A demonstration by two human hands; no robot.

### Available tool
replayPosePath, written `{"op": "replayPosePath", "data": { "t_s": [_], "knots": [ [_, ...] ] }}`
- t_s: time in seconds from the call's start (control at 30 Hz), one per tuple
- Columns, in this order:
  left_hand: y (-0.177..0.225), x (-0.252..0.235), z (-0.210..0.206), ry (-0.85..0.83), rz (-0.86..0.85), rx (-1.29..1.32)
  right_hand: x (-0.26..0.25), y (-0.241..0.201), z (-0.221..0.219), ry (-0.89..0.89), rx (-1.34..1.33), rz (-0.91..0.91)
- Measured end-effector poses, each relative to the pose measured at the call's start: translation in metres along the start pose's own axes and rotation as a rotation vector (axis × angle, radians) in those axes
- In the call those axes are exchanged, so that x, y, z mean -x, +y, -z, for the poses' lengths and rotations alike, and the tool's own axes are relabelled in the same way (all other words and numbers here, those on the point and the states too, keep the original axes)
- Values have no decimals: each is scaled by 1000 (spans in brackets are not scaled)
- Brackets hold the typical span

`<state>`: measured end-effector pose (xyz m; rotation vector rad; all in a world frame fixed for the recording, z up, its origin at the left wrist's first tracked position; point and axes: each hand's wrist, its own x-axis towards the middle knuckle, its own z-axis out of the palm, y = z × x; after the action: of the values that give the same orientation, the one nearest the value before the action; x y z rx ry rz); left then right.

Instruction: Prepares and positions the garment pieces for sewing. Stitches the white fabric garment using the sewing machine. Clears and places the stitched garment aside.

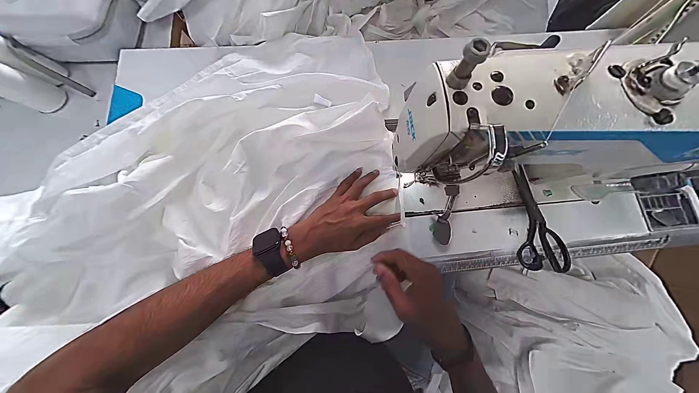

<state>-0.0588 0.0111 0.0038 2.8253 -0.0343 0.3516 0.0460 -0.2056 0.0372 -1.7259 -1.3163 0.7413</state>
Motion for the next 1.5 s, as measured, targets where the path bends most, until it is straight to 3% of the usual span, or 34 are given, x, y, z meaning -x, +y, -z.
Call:
{"op": "replayPosePath", "data": {
  "t_s": [0.07, 0.13, 0.3, 0.47, 0.57, 0.67, 0.8, 0.9, 1.13, 1.2, 1.3, 1.37, 1.47, 1.5],
  "knots": [
    [0, -2, -1, 13, -3, 6, -26, 8, 14, 352, 297, -114],
    [1, -5, -1, 27, -1, 11, -44, 20, 16, 461, 448, -248],
    [2, -20, 6, 159, 142, 16, -59, 15, 0, 459, 522, -365],
    [-3, -24, 0, 154, 177, -41, -64, 11, 0, 443, 566, -428],
    [-2, -25, -2, 97, 218, -110, -64, 13, 2, 456, 569, -402],
    [-1, -25, -3, 96, 240, -160, -61, 16, -3, 481, 664, -244],
    [0, -21, -4, 126, 81, -91, -51, 15, -12, 445, 798, -108],
    [9, -15, -8, 77, 43, -30, -25, 10, -13, 447, 741, -67],
    [18, -3, -10, 72, 13, 2, 62, 46, -96, 610, 631, -17],
    [17, -4, -9, 62, 1, -6, 61, 52, -92, 678, 641, -23],
    [16, -4, -7, 58, 19, -17, 65, 33, -45, 753, 645, -87],
    [16, -4, -6, 48, 18, -12, 75, 23, -12, 662, 715, -189],
    [17, -5, -6, 44, 17, -1, 85, 23, 17, 185, 672, -416],
    [17, -4, -5, 40, 17, 2, 84, 22, 20, 102, 616, -422]
  ]
}}
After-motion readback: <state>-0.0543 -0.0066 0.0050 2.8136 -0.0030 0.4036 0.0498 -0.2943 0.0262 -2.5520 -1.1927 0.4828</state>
